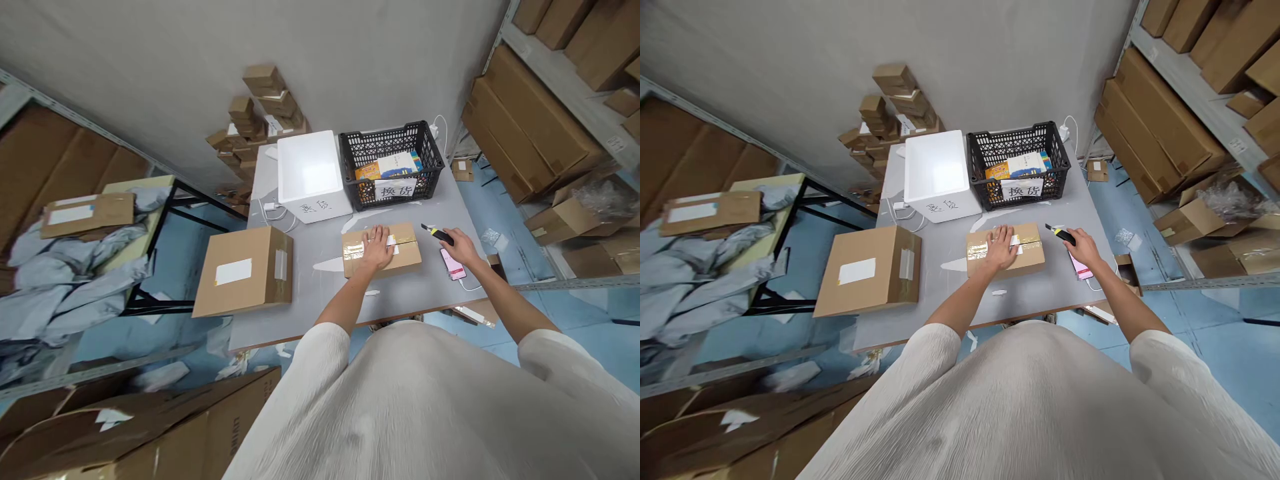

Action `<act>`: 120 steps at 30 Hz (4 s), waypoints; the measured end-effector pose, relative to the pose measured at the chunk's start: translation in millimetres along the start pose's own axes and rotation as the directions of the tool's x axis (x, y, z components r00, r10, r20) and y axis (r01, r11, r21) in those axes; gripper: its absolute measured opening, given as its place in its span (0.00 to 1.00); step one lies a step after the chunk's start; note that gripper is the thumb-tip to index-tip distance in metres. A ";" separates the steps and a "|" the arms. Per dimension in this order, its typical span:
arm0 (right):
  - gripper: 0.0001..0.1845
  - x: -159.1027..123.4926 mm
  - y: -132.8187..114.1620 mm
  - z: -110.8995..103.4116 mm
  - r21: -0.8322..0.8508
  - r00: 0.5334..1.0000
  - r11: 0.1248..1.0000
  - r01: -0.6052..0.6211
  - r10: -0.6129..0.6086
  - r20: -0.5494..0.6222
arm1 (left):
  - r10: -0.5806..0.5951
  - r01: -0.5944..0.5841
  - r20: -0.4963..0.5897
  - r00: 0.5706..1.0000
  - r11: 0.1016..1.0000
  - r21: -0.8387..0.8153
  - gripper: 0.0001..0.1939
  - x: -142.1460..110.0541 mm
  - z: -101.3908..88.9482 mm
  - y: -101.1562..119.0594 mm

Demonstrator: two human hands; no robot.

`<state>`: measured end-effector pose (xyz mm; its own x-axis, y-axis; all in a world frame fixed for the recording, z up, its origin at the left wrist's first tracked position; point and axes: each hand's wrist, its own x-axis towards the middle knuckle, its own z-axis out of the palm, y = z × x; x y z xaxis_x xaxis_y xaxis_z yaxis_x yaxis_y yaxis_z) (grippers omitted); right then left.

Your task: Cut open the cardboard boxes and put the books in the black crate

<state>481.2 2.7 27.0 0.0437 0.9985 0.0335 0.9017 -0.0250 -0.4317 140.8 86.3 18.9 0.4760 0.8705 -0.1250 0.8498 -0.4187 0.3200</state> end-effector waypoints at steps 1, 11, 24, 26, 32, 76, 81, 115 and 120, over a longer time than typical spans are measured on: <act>0.31 2.5 -0.9 2.2 0.034 1.000 0.999 0.011 -0.011 -0.004 | -0.002 0.002 0.011 1.000 1.000 -0.007 0.39 -0.1 -2.0 0.3; 0.27 76.1 -76.2 36.2 0.252 0.973 0.946 0.203 -0.224 0.059 | -0.035 0.035 -0.006 0.999 0.999 -0.005 0.41 -63.0 -15.2 -18.8; 0.23 98.6 -114.8 58.6 0.014 0.939 0.980 0.198 -0.194 0.282 | -0.197 0.197 -0.029 0.980 0.980 -0.009 0.30 -96.3 -9.6 -32.7; 0.25 87.5 -105.2 53.4 0.019 0.952 0.988 0.152 -0.151 0.265 | -0.277 0.277 0.012 0.961 0.958 -0.068 0.24 -93.1 -10.8 -34.8; 0.26 44.8 -99.9 44.3 0.098 0.972 0.993 0.071 -0.091 0.217 | -0.322 0.316 0.021 0.947 0.913 -0.259 0.20 -72.6 -14.0 -32.9; 0.17 13.3 -109.9 59.2 0.667 0.883 0.609 -0.428 0.126 0.452 | 0.125 -0.135 0.170 0.977 0.990 0.047 0.57 -65.3 -27.8 -2.7; 0.16 0.6 -100.5 50.6 0.683 0.860 0.562 -0.467 0.108 0.499 | 0.129 -0.141 0.176 0.976 0.988 0.057 0.56 -64.0 -18.5 12.6; 0.18 66.6 -62.5 15.9 0.129 0.802 0.975 0.181 -0.222 0.555 | 0.092 -0.118 0.208 0.974 0.986 0.115 0.49 -64.4 -23.0 16.7; 0.28 38.5 -46.5 15.7 0.328 0.763 0.943 -0.049 -0.176 0.622 | 0.099 -0.122 0.206 0.974 0.987 0.103 0.47 -65.2 -21.1 13.7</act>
<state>434.2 43.1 34.3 -0.3935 0.7964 -0.4593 0.7076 -0.0566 -0.7043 116.6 29.2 51.2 0.5937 0.7531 -0.2834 0.8044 -0.5458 0.2347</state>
